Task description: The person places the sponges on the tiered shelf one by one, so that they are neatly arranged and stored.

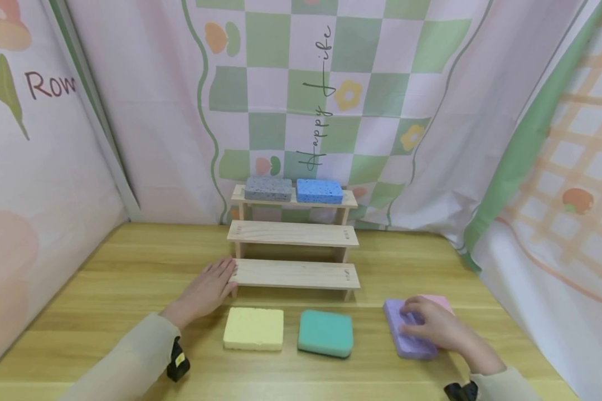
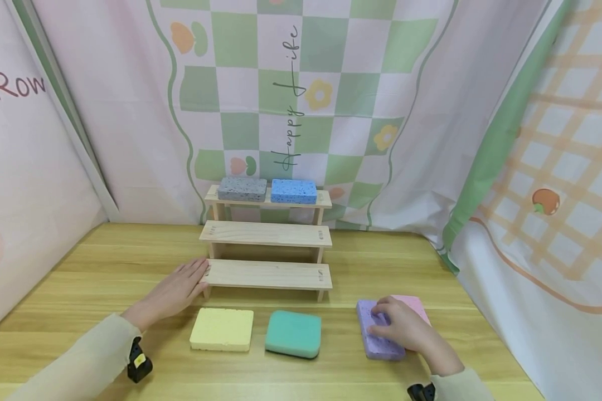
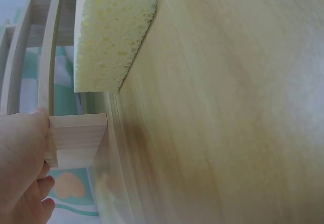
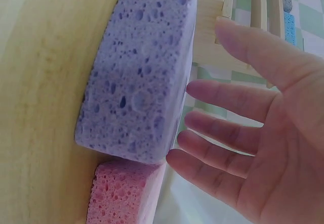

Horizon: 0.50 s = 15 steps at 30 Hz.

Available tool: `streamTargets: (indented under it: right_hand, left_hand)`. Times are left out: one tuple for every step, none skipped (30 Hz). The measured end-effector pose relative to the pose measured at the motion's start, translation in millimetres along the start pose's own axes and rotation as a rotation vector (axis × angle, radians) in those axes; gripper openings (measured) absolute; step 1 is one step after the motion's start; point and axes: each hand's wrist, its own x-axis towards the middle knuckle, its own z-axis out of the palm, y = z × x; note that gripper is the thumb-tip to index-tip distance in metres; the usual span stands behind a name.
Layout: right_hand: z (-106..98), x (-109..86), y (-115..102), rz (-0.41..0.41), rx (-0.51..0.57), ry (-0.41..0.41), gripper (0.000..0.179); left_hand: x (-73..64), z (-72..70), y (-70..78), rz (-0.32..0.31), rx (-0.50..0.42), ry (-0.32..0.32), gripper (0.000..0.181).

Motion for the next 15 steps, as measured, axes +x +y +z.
streamTargets:
  right_hand:
    - [0.2, 0.2, -0.1, -0.001, -0.001, -0.003, 0.042]
    - [0.3, 0.5, -0.4, -0.004, -0.004, -0.006, 0.043]
    - [0.5, 0.7, -0.9, -0.007, -0.007, -0.007, 0.044]
    - [0.8, 1.0, -1.4, -0.015, -0.011, -0.010, 0.045]
    - [1.1, 1.5, -1.8, -0.025, -0.016, -0.010, 0.046]
    - [1.5, 1.9, -2.5, -0.036, -0.019, -0.011, 0.047]
    - [1.9, 2.1, -3.5, -0.042, -0.023, -0.013, 0.048]
    - [2.5, 2.4, -4.0, -0.049, -0.028, -0.015, 0.050]
    - [3.0, 2.6, -5.0, -0.053, -0.029, -0.019, 0.052]
    - [3.6, 2.7, -5.7, -0.054, -0.028, -0.026, 0.054]
    - [4.2, 2.7, -6.5, -0.050, -0.024, -0.033, 0.057]
    - [4.9, 2.5, -7.5, -0.045, -0.019, -0.038, 0.060]
    - [5.7, 2.3, -8.4, -0.032, -0.014, -0.046, 0.063]
    - [6.5, 2.3, -8.8, -0.026, -0.009, -0.054, 0.066]
    - [7.1, 1.9, -9.7, -0.014, 0.001, -0.064, 0.070]
  left_hand:
    - [0.0, 0.0, 0.0, -0.001, 0.003, 0.000, 0.054]
    - [0.0, 0.0, -0.2, -0.001, 0.004, 0.000, 0.054]
    - [-0.1, -0.1, -0.3, -0.001, 0.002, 0.002, 0.054]
    - [-0.2, -0.2, -0.5, 0.001, 0.000, 0.006, 0.054]
    - [-0.2, -0.2, -0.5, 0.000, 0.001, 0.006, 0.054]
    - [-0.2, -0.3, -0.5, 0.001, -0.001, 0.008, 0.054]
    - [-0.2, -0.2, -0.6, 0.002, 0.003, 0.008, 0.054]
    - [-0.1, 0.0, -0.8, 0.004, 0.002, 0.009, 0.054]
    - [0.1, 0.3, -1.0, 0.005, 0.004, 0.010, 0.054]
    - [0.4, 0.6, -1.0, 0.006, 0.004, 0.010, 0.054]
    - [0.4, 0.8, -1.0, 0.005, 0.005, 0.008, 0.054]
    - [0.5, 0.8, -1.0, 0.006, 0.005, 0.008, 0.054]
    - [0.6, 1.0, -1.1, 0.004, 0.007, 0.004, 0.054]
    - [0.6, 1.2, -1.3, 0.005, 0.005, 0.005, 0.054]
    - [0.5, 1.3, -1.4, 0.006, 0.006, 0.004, 0.054]
